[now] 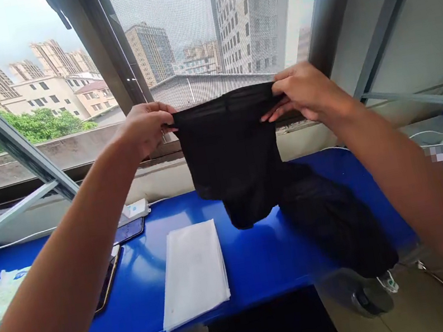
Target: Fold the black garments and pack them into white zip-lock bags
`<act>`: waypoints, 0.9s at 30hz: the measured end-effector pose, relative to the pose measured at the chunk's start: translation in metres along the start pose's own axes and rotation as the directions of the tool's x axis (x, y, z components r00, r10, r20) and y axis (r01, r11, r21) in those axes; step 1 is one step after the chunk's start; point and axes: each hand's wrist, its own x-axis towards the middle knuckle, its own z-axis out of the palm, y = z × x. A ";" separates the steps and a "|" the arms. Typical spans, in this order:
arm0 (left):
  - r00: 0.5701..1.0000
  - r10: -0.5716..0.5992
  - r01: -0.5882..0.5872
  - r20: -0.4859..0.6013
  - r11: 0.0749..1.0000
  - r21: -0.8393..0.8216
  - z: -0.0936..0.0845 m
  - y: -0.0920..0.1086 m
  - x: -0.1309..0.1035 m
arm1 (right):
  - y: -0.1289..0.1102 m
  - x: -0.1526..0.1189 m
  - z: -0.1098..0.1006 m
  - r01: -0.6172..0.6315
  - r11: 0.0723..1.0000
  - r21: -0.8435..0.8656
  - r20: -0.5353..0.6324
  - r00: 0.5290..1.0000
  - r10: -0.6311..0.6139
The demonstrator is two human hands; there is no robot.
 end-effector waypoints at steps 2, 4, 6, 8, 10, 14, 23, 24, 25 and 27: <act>1.000 0.001 -0.003 0.028 0.995 0.097 -0.003 -0.002 0.003 | 0.003 0.006 0.002 -0.051 0.998 -0.046 0.007 0.999 0.051; 0.999 -0.015 0.005 0.039 0.973 0.231 -0.006 -0.010 0.006 | 0.014 0.012 0.005 -0.060 0.973 -0.223 -0.046 0.998 0.051; 0.998 -0.043 0.030 0.037 0.956 0.292 -0.007 -0.019 0.011 | 0.026 0.019 0.007 -0.048 0.927 -0.373 -0.047 0.998 0.032; 0.997 -0.072 0.061 0.028 0.956 0.288 -0.007 -0.024 0.015 | 0.033 0.024 0.010 -0.026 0.933 -0.359 0.009 0.999 0.031; 0.997 -0.073 0.073 -0.011 0.961 0.266 -0.004 -0.023 0.018 | 0.032 0.026 0.015 -0.016 0.974 -0.226 0.044 0.999 0.026; 0.996 0.031 -0.007 -0.087 0.965 0.261 0.004 -0.014 0.019 | 0.018 0.022 0.024 0.108 0.956 -0.273 -0.020 0.993 -0.118; 0.998 0.037 -0.025 -0.042 0.969 0.247 -0.026 0.029 0.017 | -0.015 0.007 -0.008 0.066 0.991 -0.117 -0.080 0.994 -0.075; 1.000 0.015 -0.014 -0.007 0.985 0.171 -0.030 0.035 0.018 | -0.017 0.008 -0.011 0.064 0.997 -0.046 -0.067 0.995 -0.067; 1.000 0.003 -0.005 0.028 0.995 0.102 -0.033 0.040 0.019 | -0.018 0.011 -0.014 0.062 0.998 0.004 -0.068 0.996 -0.062; 0.995 -0.038 0.037 0.091 0.999 0.016 -0.037 0.042 0.022 | -0.012 0.018 -0.014 0.063 0.997 0.043 -0.099 0.993 -0.059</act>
